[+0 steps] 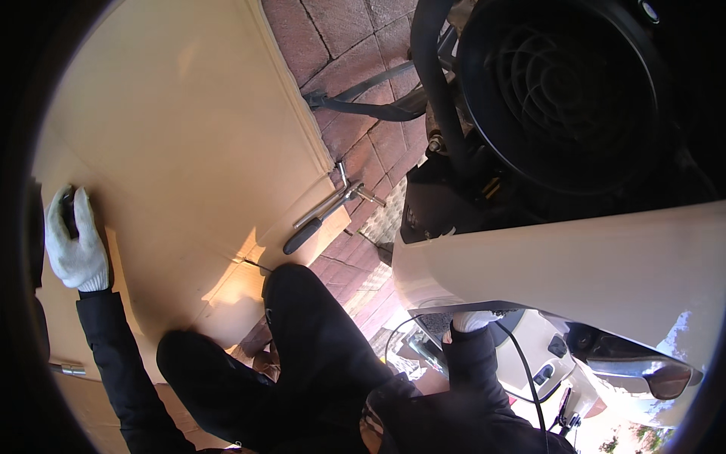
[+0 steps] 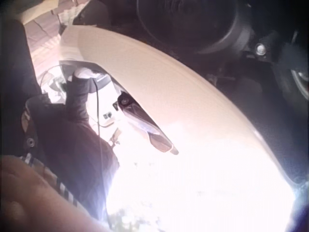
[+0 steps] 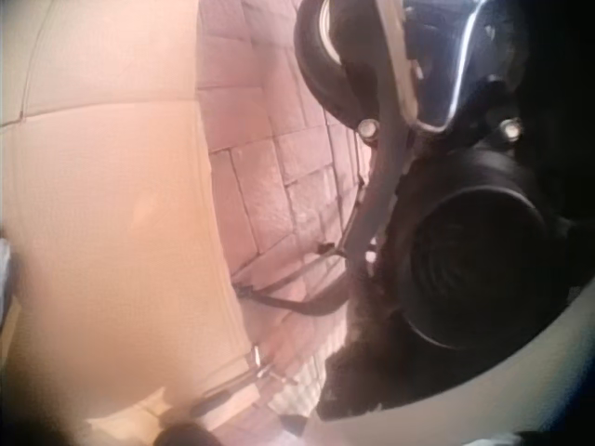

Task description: The person sits on a cardboard sheet and uses a wrench to tighten a bolt under the scooter. They then stand, put a phone into their pocket, and move the cardboard sheet.

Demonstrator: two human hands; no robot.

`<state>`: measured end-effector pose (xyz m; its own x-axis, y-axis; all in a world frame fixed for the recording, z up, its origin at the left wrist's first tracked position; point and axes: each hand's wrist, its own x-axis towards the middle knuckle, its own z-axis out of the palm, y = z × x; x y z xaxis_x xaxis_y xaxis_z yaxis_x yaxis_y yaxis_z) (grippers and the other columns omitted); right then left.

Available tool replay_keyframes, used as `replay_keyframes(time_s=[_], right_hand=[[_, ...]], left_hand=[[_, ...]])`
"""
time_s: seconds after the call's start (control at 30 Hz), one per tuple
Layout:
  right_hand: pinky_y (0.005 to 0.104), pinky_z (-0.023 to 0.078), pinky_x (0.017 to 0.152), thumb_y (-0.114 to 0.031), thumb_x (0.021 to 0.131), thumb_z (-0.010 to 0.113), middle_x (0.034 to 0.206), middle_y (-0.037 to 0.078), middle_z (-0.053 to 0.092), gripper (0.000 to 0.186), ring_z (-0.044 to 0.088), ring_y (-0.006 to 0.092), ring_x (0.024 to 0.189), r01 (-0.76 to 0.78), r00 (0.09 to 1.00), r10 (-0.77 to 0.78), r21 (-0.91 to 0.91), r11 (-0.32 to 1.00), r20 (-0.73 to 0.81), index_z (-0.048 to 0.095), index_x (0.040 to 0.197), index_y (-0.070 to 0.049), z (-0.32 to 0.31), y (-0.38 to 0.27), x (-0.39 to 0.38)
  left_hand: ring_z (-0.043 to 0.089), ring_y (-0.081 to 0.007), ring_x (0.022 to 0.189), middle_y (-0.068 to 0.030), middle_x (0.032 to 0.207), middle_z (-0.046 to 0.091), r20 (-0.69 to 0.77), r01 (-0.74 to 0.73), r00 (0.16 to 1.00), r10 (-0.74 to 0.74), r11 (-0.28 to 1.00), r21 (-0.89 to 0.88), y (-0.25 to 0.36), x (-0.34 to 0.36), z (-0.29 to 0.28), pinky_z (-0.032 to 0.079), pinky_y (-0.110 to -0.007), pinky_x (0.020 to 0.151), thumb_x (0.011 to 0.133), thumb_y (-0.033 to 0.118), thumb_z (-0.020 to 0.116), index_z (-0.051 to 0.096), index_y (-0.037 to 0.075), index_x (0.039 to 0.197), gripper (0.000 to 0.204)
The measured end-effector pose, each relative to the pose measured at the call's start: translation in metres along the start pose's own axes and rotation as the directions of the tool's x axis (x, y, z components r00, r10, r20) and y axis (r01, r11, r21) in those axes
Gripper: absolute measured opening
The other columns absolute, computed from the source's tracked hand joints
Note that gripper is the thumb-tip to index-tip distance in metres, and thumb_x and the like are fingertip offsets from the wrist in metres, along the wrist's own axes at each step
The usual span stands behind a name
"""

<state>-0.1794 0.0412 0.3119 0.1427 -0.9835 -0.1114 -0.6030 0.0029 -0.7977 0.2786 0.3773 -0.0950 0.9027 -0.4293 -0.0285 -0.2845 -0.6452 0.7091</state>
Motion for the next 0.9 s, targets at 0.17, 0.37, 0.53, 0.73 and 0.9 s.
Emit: replay_keyframes(time_s=[0.17, 0.37, 0.53, 0.73, 0.9], right_hand=[[0.0448, 0.056, 0.114, -0.054, 0.116, 0.051, 0.154, 0.018, 0.062, 0.064, 0.064, 0.0338, 0.136, 0.007, 1.000, -0.008, -0.118, 0.993, -0.009, 0.054, 0.156, -0.003, -0.001, -0.002, 0.000], [0.0447, 0.056, 0.114, -0.054, 0.116, 0.051, 0.154, 0.018, 0.062, 0.064, 0.064, 0.0341, 0.136, 0.009, 1.000, -0.007, -0.242, 0.970, 0.010, 0.054, 0.155, -0.003, -0.003, -0.006, 0.000], [0.0446, 0.056, 0.114, -0.054, 0.116, 0.051, 0.154, 0.018, 0.062, 0.064, 0.064, 0.0343, 0.136, 0.005, 0.998, 0.012, -0.300, 0.954, 0.054, 0.054, 0.155, -0.003, -0.014, -0.007, -0.004], [0.0488, 0.060, 0.100, -0.032, 0.115, 0.056, 0.143, 0.020, 0.068, 0.046, 0.070, 0.0366, 0.121, 0.258, 0.957, -0.274, -0.719, 0.646, 0.097, 0.060, 0.147, 0.000, -0.002, -0.021, -0.002], [0.0368, 0.053, 0.074, -0.006, 0.101, 0.063, 0.100, 0.017, 0.070, 0.015, 0.067, 0.0247, 0.086, 0.439, 0.898, -0.261, -0.719, 0.539, 0.354, 0.066, 0.114, 0.000, 0.044, -0.084, -0.035]], left_hand=[[0.076, -0.0185, 0.099, -0.0115, 0.117, 0.078, 0.053, 0.099, 0.994, -0.100, 0.995, 0.015, -0.005, -0.006, 0.000, 0.061, -0.030, 0.089, 0.103, 0.016, 0.083, 0.075, -0.001, 0.125, 0.029], [0.076, -0.0203, 0.102, -0.0133, 0.119, 0.079, 0.054, 0.102, 0.993, -0.105, 0.993, 0.059, -0.008, -0.011, -0.001, 0.061, -0.032, 0.091, 0.104, 0.016, 0.082, 0.075, -0.002, 0.126, 0.029], [0.076, -0.0244, 0.093, -0.0131, 0.110, 0.078, -0.017, 0.001, 1.000, 0.000, 0.998, 0.058, -0.003, -0.003, 0.001, 0.061, -0.034, 0.086, 0.101, 0.017, 0.084, 0.077, -0.001, 0.119, 0.026], [0.076, -0.0306, 0.089, -0.0112, 0.103, 0.077, -0.047, -0.083, 0.994, 0.097, 0.969, 0.232, 0.014, 0.008, 0.002, 0.062, -0.040, 0.080, 0.096, 0.031, 0.086, 0.076, 0.005, 0.109, 0.031], [0.076, -0.0294, 0.088, -0.0082, 0.101, 0.076, -0.041, -0.055, 0.997, 0.069, 0.959, 0.279, 0.029, 0.011, 0.001, 0.061, -0.041, 0.079, 0.093, 0.036, 0.086, 0.076, 0.008, 0.107, 0.033]])
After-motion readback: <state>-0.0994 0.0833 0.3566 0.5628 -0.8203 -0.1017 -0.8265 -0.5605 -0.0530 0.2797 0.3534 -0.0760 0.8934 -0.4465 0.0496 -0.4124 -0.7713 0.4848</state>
